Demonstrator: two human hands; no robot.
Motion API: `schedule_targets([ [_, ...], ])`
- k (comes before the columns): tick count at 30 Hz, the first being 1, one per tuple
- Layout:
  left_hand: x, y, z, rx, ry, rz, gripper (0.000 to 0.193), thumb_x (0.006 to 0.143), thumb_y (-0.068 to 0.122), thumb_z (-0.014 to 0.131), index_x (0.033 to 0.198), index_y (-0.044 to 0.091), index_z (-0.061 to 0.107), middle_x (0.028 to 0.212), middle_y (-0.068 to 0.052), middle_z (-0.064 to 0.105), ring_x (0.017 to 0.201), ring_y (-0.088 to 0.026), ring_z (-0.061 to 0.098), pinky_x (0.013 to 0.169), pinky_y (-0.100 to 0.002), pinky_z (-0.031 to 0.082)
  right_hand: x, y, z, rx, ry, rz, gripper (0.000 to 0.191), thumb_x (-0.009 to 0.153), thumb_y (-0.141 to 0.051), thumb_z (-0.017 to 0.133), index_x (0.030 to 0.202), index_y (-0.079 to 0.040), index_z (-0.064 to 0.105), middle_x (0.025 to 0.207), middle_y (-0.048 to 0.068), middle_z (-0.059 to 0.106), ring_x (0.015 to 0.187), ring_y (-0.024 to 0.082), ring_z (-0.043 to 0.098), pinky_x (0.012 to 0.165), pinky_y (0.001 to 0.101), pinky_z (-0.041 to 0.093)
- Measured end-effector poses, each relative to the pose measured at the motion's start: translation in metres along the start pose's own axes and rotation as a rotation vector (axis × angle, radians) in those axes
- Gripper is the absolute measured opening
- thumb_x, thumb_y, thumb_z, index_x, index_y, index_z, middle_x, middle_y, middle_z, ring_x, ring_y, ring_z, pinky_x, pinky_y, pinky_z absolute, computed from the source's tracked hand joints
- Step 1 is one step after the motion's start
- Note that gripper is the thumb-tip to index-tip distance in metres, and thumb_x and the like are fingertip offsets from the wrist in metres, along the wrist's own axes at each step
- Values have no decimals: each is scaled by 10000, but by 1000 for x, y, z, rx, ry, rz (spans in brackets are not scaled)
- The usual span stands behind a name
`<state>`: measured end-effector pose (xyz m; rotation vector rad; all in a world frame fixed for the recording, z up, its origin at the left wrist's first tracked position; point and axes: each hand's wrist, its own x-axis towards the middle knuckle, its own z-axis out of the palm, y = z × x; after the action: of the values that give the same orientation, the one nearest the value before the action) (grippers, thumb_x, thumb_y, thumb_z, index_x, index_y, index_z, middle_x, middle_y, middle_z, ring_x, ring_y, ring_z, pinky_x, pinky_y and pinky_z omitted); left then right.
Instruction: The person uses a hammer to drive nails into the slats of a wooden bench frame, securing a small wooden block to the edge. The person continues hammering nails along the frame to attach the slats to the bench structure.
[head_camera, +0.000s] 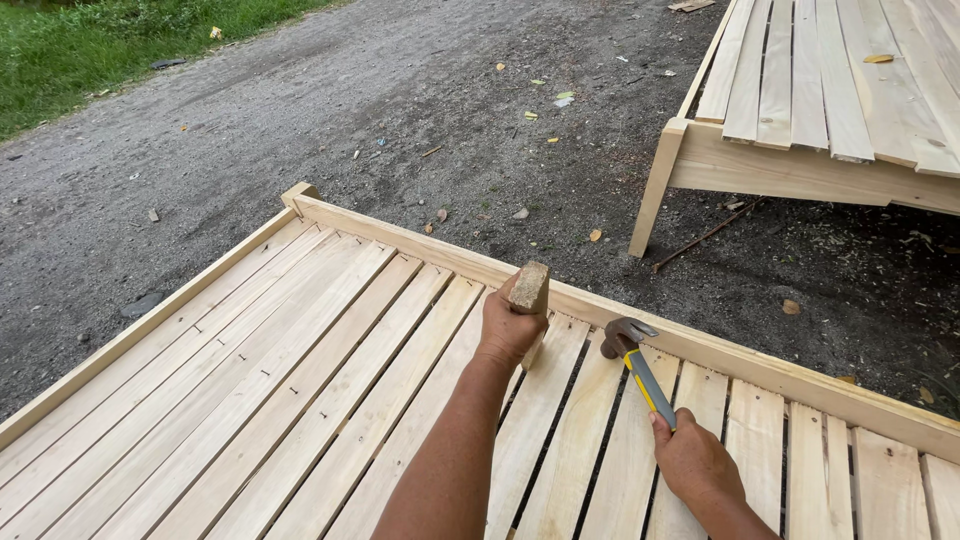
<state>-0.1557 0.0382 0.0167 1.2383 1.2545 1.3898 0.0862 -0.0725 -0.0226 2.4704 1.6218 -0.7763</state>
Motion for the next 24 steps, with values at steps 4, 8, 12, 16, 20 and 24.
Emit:
schedule_targets([
  [4,0,-8,22,23,-96,-14,851,637,-141,701,1455,72,605,1061,-1,723,875,-85,643,789,-219,510,5,3,2,5,-41,7,543,1080,-548,263,1140,-124,598,830,81,747,799,200,785,736,411,636],
  [8,1,-6,12,4,-113,-57,909,582,-175,685,1448,78,578,1050,34,729,849,-53,663,764,-201,532,15,10,10,14,-28,-5,542,1077,-548,279,1133,-121,608,816,78,734,781,192,773,730,416,631],
  [12,0,3,7,3,-133,-94,924,595,-187,695,1475,76,586,987,3,702,768,-80,600,719,-228,513,24,11,11,87,-31,-40,517,1054,-558,336,1122,-122,605,786,68,716,727,194,731,715,427,610],
  [16,-1,11,9,33,-131,-153,940,592,-191,678,1482,88,559,1010,-27,736,767,-98,635,736,-242,541,27,-2,1,148,-77,-53,520,1055,-550,353,1091,-102,616,761,75,701,679,199,721,698,448,605],
  [20,0,9,9,-18,-124,-160,951,574,-203,674,1475,68,534,1099,-23,737,853,-95,668,791,-248,561,11,-16,13,135,-56,-196,493,1062,-523,307,1086,-108,571,740,84,694,664,216,720,692,460,590],
  [24,3,3,5,-27,-138,-107,939,547,-185,698,1449,39,567,1118,-36,735,908,-111,692,828,-249,564,7,-21,26,51,-70,-218,486,1066,-525,338,1085,-98,570,754,85,693,686,227,702,718,446,558],
])
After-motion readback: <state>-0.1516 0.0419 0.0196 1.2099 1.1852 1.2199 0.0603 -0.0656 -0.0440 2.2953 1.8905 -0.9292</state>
